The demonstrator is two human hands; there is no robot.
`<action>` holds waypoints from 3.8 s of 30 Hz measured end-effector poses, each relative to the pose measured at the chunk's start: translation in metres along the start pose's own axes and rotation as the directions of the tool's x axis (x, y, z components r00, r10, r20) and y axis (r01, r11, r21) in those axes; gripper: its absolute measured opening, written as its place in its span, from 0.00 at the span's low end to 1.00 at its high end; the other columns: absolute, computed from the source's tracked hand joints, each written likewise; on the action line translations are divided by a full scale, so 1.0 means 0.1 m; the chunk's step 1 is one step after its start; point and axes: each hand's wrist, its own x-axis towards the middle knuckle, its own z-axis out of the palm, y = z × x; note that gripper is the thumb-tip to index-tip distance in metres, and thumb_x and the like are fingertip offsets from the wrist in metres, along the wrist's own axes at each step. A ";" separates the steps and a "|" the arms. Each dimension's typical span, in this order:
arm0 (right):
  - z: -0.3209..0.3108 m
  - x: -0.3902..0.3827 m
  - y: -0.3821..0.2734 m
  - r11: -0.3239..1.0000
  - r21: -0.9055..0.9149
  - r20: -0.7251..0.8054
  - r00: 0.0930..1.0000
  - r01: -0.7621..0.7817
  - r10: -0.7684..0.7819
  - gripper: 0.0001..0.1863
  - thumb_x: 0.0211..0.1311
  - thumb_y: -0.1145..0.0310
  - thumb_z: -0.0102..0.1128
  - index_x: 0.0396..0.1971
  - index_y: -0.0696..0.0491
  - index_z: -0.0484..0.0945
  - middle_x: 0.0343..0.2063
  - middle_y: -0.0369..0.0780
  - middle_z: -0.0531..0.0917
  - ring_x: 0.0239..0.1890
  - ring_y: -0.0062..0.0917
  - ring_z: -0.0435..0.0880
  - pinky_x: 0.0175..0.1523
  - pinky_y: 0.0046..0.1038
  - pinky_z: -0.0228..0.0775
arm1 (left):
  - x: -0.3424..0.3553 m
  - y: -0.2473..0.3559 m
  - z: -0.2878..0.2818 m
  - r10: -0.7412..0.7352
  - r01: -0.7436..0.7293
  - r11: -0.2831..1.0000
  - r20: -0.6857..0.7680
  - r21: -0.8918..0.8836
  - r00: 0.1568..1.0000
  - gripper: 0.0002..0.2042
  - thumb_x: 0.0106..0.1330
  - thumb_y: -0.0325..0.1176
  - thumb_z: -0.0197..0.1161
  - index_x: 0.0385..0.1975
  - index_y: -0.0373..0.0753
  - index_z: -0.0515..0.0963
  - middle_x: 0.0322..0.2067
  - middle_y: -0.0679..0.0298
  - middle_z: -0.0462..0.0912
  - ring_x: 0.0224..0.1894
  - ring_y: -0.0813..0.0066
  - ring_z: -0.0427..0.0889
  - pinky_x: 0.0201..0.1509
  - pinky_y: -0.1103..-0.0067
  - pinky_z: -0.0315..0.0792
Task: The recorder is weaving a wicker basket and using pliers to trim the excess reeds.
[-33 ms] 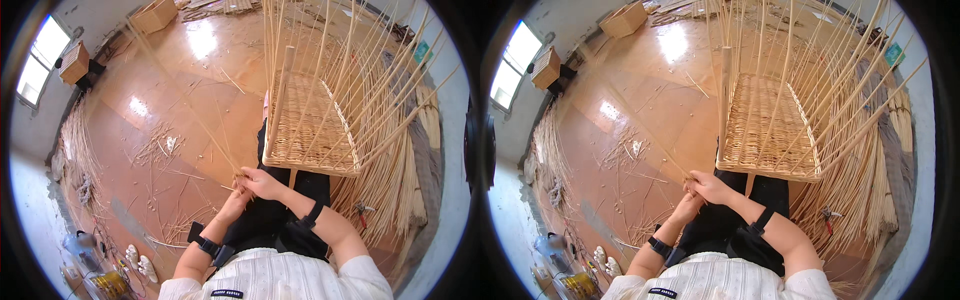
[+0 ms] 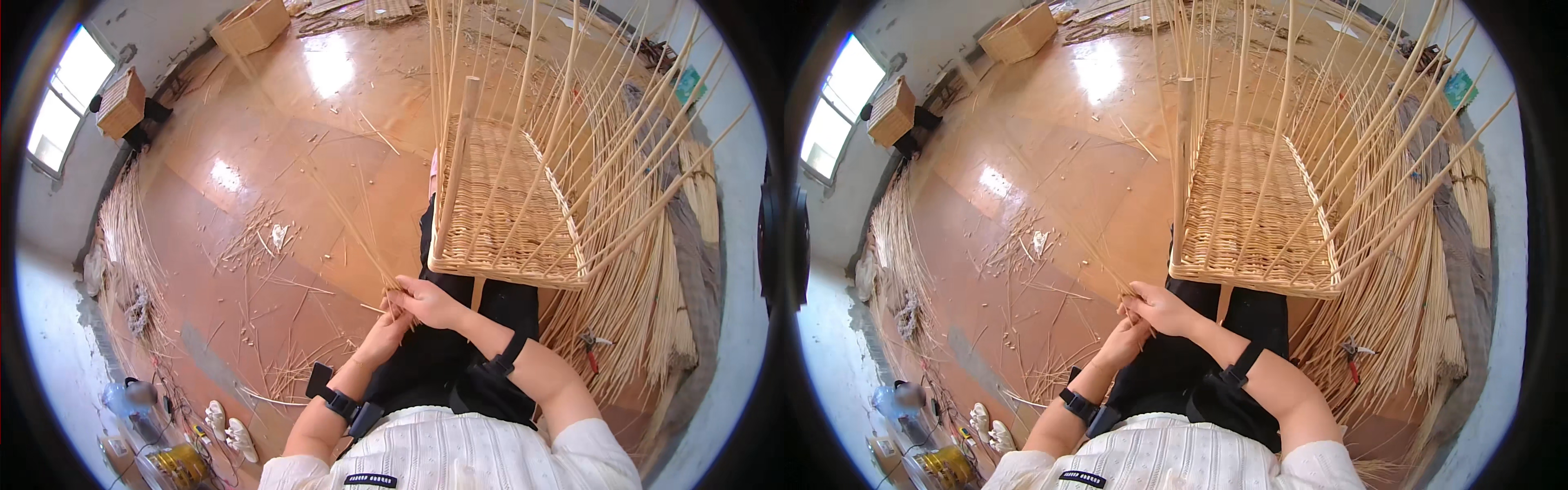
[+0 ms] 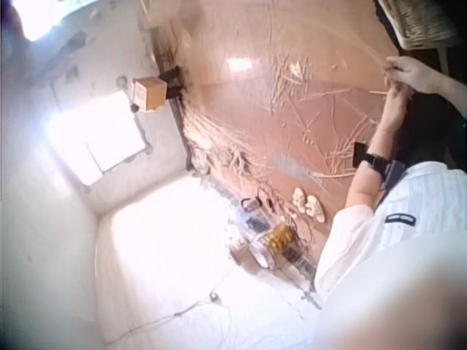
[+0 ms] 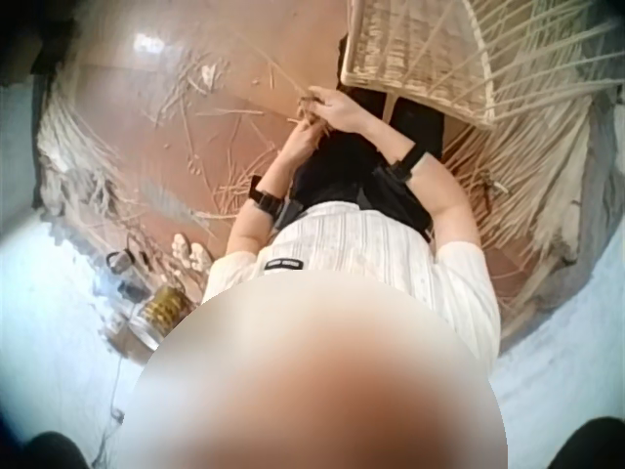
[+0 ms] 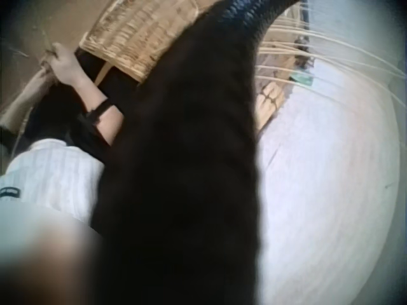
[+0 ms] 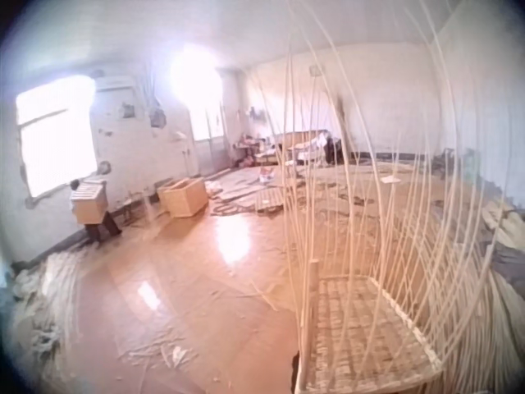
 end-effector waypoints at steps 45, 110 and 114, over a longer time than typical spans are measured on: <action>-1.09 -4.73 0.08 0.774 -0.199 -0.921 -0.155 -0.601 -0.357 0.28 0.64 0.63 0.57 0.60 0.62 0.67 0.57 0.55 0.71 0.61 0.48 0.69 0.66 0.37 0.59 | 0.44 2.24 2.73 0.291 -0.450 0.818 0.417 0.358 0.861 0.08 0.64 0.26 0.62 0.38 0.32 0.71 0.26 0.65 0.75 0.18 0.84 0.71 0.23 0.85 0.67; -1.50 -1.46 -2.45 -0.001 -0.771 -0.636 0.769 -0.637 -0.069 0.27 0.73 0.42 0.32 0.70 0.26 0.56 0.74 0.45 0.42 0.72 0.54 0.49 0.68 0.63 0.46 | -0.42 2.53 2.29 -0.019 -0.523 -0.523 0.604 0.674 0.797 0.31 0.54 0.58 0.66 0.41 0.34 0.72 0.11 0.58 0.76 0.17 0.58 0.80 0.23 0.66 0.72; -1.67 -1.17 -1.92 -0.128 -0.810 -0.579 0.816 -0.572 0.012 0.25 0.74 0.47 0.33 0.68 0.28 0.60 0.73 0.46 0.45 0.72 0.53 0.50 0.70 0.60 0.44 | -0.32 2.42 2.10 -0.048 -0.533 -0.540 0.609 0.651 0.792 0.31 0.54 0.58 0.66 0.42 0.33 0.71 0.13 0.59 0.77 0.18 0.59 0.81 0.25 0.68 0.73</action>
